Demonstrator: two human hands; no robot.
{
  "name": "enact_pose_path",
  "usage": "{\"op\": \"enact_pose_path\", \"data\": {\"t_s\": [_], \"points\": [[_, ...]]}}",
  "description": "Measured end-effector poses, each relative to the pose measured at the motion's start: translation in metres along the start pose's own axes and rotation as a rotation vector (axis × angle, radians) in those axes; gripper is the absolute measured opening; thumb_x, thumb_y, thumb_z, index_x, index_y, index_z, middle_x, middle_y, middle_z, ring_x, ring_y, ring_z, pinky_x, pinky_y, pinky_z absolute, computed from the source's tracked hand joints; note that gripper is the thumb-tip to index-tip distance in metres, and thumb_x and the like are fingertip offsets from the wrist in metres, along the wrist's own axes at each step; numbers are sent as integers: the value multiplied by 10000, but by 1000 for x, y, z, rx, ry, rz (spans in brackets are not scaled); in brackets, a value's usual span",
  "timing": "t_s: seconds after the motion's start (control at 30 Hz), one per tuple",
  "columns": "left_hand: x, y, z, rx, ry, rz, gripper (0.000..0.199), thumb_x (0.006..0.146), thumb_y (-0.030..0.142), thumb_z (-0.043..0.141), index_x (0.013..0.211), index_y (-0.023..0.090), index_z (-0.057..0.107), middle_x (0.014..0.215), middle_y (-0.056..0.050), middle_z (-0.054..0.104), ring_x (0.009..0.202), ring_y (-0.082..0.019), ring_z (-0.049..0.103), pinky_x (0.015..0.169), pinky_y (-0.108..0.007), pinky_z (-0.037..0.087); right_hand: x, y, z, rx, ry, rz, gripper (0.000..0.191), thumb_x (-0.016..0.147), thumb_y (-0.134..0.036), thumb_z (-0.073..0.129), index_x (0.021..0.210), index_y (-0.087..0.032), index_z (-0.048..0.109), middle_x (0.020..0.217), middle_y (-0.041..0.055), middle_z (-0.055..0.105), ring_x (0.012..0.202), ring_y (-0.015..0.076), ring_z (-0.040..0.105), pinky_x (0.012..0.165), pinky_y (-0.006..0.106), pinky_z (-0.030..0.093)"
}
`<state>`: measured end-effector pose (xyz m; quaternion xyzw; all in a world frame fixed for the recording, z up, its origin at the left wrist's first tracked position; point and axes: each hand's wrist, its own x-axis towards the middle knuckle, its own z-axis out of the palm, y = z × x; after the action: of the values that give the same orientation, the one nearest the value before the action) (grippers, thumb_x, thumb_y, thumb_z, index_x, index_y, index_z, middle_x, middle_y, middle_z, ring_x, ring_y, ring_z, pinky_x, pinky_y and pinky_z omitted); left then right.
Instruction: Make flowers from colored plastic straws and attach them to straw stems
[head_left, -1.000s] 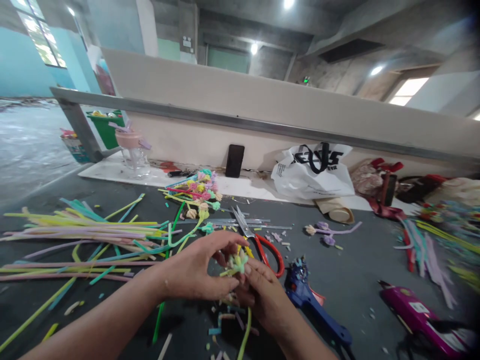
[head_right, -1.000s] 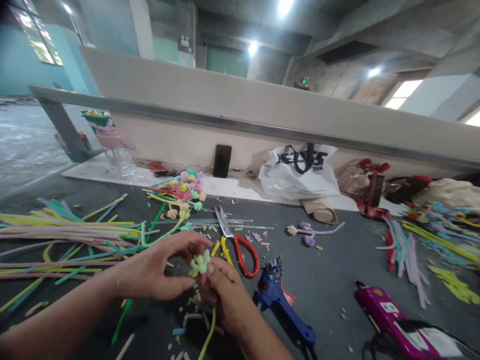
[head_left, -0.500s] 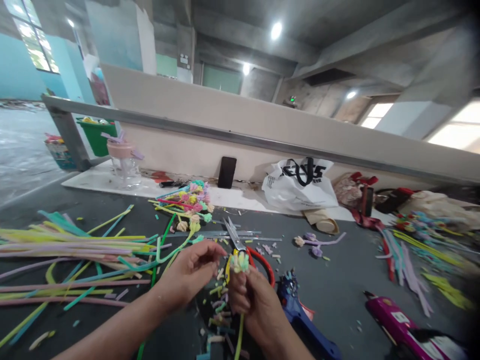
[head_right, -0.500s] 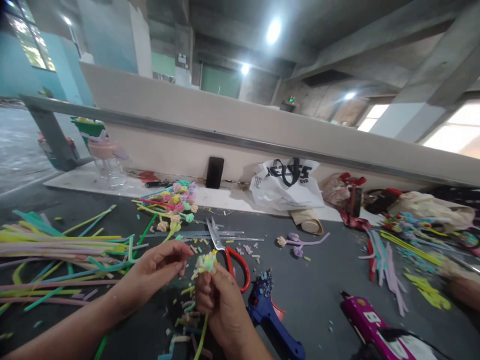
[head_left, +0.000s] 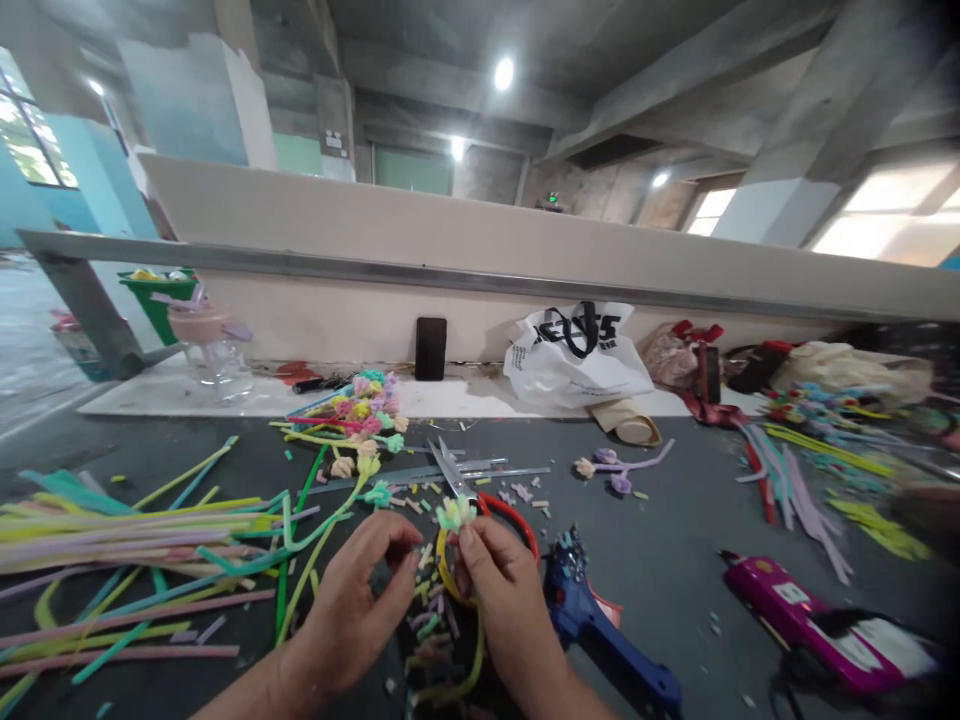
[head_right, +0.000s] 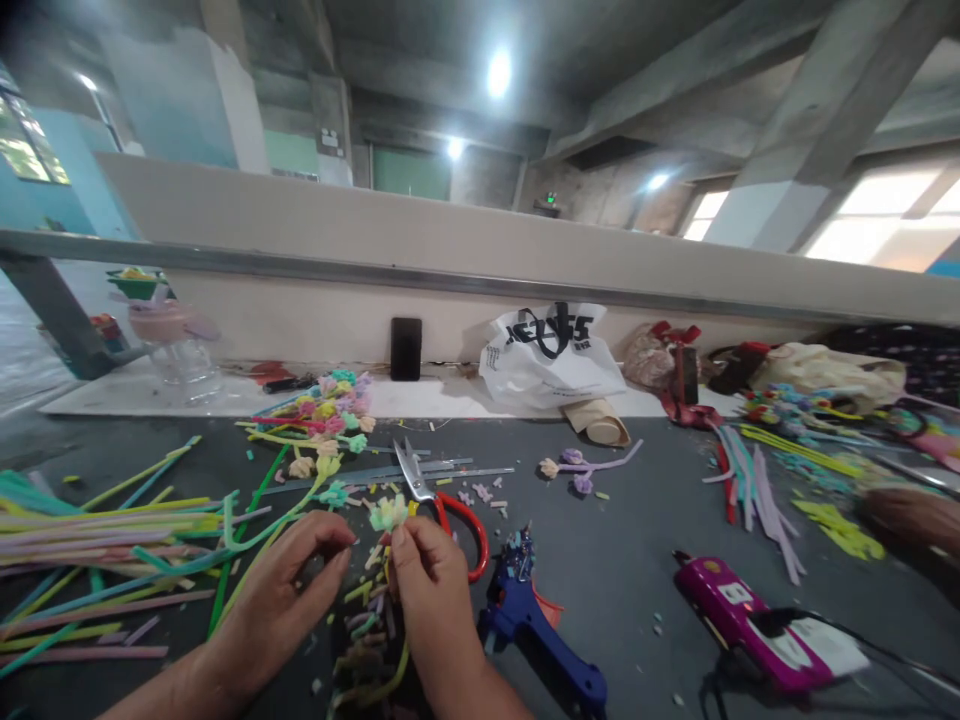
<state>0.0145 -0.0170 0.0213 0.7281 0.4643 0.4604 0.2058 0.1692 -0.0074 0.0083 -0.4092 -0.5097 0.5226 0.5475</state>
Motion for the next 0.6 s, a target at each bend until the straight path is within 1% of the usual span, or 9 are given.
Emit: {"op": "enact_pose_path", "data": {"t_s": [0.1, 0.17, 0.23, 0.37, 0.47, 0.6], "points": [[-2, 0, 3, -47, 36, -61, 79, 817, 221, 470, 799, 199, 543, 747, -13, 566, 701, -146, 535, 648, -243, 442, 1, 0, 0, -65, 15, -70, 275, 762, -408, 590, 622, -171, 582, 507, -34, 432, 493, 102, 376, 461, 225, 276], [-3, -1, 5, -101, 51, -112, 107, 826, 261, 471, 804, 191, 550, 744, -10, 562, 687, -142, 533, 640, -241, 446, 0, -2, 3, -104, 13, -83, 279, 761, -405, 589, 607, -172, 576, 502, -36, 420, 483, 100, 367, 451, 225, 271], [-3, -1, 6, -124, 39, -136, 123, 823, 283, 483, 799, 185, 555, 736, -8, 559, 670, -136, 529, 630, -236, 447, -1, -4, 6, -114, -6, -55, 292, 768, -418, 575, 617, -169, 566, 498, -41, 409, 467, 95, 361, 440, 221, 268], [-3, 3, 5, -88, -13, -159, 137, 804, 295, 516, 750, 176, 557, 694, -6, 555, 641, -133, 516, 609, -233, 437, -4, -5, 11, -45, -84, 15, 341, 796, -455, 524, 610, -170, 515, 471, -54, 400, 440, 84, 352, 437, 215, 267], [-3, 7, 5, -109, -46, -199, 180, 800, 318, 523, 702, 171, 552, 653, 3, 531, 617, -126, 493, 587, -224, 425, -6, -4, 11, -48, -110, 5, 371, 825, -439, 491, 568, -173, 474, 473, -48, 416, 459, 85, 370, 465, 221, 284], [-2, 8, 6, -204, -55, -288, 218, 788, 352, 535, 674, 166, 537, 607, 20, 488, 581, -112, 457, 535, -204, 398, -6, -3, 10, -125, -97, -53, 378, 828, -411, 497, 538, -172, 460, 496, -39, 413, 486, 91, 380, 486, 229, 291]]}}
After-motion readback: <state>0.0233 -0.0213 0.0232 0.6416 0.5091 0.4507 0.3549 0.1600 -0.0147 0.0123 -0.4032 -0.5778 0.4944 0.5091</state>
